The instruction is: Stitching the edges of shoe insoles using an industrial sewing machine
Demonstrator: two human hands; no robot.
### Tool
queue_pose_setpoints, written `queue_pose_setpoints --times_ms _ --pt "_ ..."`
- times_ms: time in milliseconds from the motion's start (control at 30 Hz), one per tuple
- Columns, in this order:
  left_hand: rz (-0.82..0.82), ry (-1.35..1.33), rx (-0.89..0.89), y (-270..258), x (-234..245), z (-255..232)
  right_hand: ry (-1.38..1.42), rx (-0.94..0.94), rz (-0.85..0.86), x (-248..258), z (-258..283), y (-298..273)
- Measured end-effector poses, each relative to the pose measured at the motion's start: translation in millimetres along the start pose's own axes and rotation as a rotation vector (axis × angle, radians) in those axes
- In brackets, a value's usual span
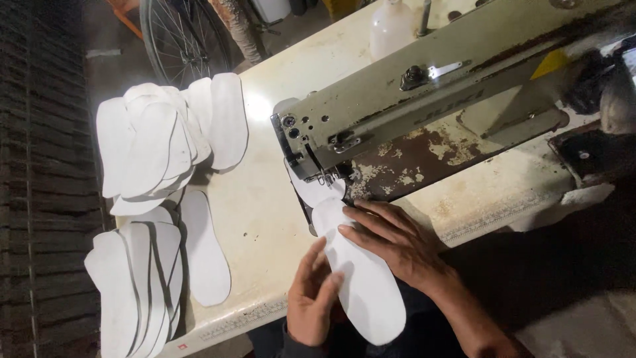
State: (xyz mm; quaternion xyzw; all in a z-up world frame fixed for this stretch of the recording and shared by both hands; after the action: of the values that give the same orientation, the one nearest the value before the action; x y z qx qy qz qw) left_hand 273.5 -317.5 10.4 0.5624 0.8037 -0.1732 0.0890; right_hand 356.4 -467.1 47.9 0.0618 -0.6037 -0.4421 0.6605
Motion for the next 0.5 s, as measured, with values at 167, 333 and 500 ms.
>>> queue_pose_setpoints --times_ms 167,333,500 --pt "0.034 0.032 0.111 -26.9 18.0 25.9 0.070 0.028 -0.016 1.5 -0.4 0.7" --pt "-0.031 0.055 0.142 -35.3 41.3 29.3 0.067 0.060 -0.046 4.1 2.2 4.2" --pt "-0.096 0.036 0.180 -28.9 53.6 40.5 0.047 0.057 -0.067 8.1 3.5 7.6"
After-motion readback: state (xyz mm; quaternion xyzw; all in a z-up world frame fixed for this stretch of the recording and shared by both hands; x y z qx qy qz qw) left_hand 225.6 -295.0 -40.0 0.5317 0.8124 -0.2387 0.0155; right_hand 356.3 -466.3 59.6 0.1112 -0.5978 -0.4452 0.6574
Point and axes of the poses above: each hand's wrist, its own y-axis towards the middle knuckle, its own x-axis out of the back of the hand, z = x × y, the point moved 8 cm from there along y, towards the middle knuckle, and after that the axes turned 7 degrees about -y, right-handed, at the moved point
